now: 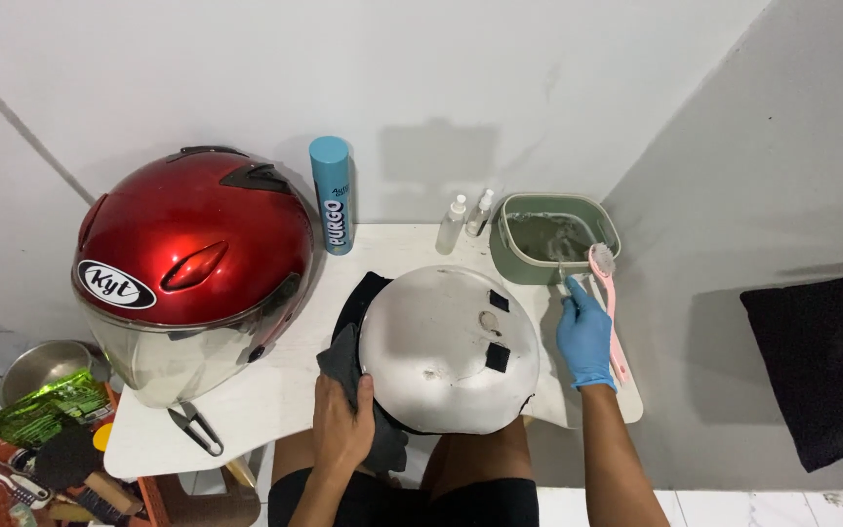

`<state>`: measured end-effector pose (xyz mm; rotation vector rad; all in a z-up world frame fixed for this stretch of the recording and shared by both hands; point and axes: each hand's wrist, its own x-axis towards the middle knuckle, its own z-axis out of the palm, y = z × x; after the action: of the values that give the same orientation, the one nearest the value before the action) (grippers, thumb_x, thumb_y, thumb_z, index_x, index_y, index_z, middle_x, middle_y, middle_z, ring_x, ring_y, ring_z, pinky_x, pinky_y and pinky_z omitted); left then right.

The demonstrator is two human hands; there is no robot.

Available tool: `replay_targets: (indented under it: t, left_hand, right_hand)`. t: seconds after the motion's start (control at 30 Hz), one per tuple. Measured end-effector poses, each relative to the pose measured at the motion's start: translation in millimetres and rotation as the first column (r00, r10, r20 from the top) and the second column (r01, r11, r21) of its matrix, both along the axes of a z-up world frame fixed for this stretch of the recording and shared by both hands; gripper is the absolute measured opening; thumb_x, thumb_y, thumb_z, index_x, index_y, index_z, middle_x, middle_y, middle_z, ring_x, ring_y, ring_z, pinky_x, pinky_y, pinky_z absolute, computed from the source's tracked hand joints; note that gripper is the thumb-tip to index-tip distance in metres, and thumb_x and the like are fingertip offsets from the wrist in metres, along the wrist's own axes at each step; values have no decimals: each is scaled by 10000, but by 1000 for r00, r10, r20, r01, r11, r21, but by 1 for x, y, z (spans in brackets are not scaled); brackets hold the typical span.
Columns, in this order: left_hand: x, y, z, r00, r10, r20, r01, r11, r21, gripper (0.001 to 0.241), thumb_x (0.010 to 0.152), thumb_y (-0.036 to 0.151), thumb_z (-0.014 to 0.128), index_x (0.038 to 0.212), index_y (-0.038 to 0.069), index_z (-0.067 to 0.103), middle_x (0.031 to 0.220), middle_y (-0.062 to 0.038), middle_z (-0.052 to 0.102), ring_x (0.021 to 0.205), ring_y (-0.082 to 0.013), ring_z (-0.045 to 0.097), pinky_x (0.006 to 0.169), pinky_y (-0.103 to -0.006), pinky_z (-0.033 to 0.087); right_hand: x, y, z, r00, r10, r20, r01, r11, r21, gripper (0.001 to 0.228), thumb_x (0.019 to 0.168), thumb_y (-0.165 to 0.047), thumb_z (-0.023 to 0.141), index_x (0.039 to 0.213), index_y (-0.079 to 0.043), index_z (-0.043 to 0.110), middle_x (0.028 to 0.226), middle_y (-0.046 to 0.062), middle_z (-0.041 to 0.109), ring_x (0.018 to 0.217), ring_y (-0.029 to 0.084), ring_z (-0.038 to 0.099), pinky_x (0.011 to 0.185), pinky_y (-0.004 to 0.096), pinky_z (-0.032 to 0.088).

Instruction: The person cleans the interior padding of a white motorcycle helmet using a pink brush and a dark cloth. They scrub the fabric, wipe away residue, and apply a liquid from a spray bottle to the helmet's inner shell.

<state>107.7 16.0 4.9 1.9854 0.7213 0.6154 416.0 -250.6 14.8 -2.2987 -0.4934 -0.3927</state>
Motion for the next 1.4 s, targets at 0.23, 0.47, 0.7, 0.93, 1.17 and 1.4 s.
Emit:
replay_targets:
  t: [0.23, 0.47, 0.7, 0.93, 1.17, 1.4]
  left_hand:
    - [-1, -1, 4, 1000, -15, 20, 15, 1000, 11, 724, 1009, 504, 432, 1503, -25, 406, 1493, -222, 493, 1407, -386, 419, 1196, -475, 313]
    - [-1, -1, 10, 998, -27, 63, 24, 999, 43, 697, 1017, 488, 422, 1489, -24, 430, 1429, -219, 547, 1343, -382, 477, 1168, -470, 344]
    - [0, -1, 5, 998, -18, 54, 16, 998, 53, 716, 1013, 491, 423, 1498, -35, 417, 1469, -240, 520, 1375, -405, 450, 1177, -491, 329]
    - [0, -1, 7, 999, -22, 49, 20, 999, 46, 700, 1012, 500, 418, 1471, -28, 451, 1406, -230, 559, 1325, -390, 484, 1156, -481, 354]
    - [0, 0, 2, 999, -18, 47, 15, 998, 57, 695, 1013, 515, 414, 1453, -21, 465, 1411, -223, 556, 1332, -398, 477, 1136, -504, 359]
    - [0, -1, 15, 997, -41, 65, 39, 999, 28, 744, 1010, 541, 380, 1532, 11, 388, 1506, -209, 498, 1394, -388, 433, 1185, -490, 312]
  right_hand:
    - [-29, 11, 21, 889, 34, -456, 122, 943, 308, 516, 1019, -156, 450, 1524, -125, 551, 1028, 76, 734, 757, 145, 582, 752, 284, 541]
    - [-7, -5, -8, 992, -96, -76, 103, 990, 99, 459, 1004, -101, 490, 1437, -88, 640, 1106, 115, 762, 815, 253, 660, 850, 368, 524]
    - [-12, -4, -3, 992, -78, -98, 84, 994, 65, 507, 991, -81, 463, 1472, -127, 615, 1052, 119, 729, 825, 277, 628, 826, 384, 506]
    - [-32, 5, 15, 944, -90, -316, 162, 964, 211, 502, 1013, -176, 422, 1491, -140, 570, 1194, 77, 728, 866, 191, 636, 927, 315, 496]
    - [-13, 0, -27, 971, -85, -225, 144, 954, 261, 466, 1041, -193, 445, 1462, -28, 560, 1133, 136, 738, 1083, 253, 665, 1054, 372, 479]
    - [-17, 7, -27, 962, -159, -220, 219, 933, 286, 435, 1044, -219, 474, 1424, -40, 589, 1135, 153, 749, 1065, 241, 704, 992, 352, 521]
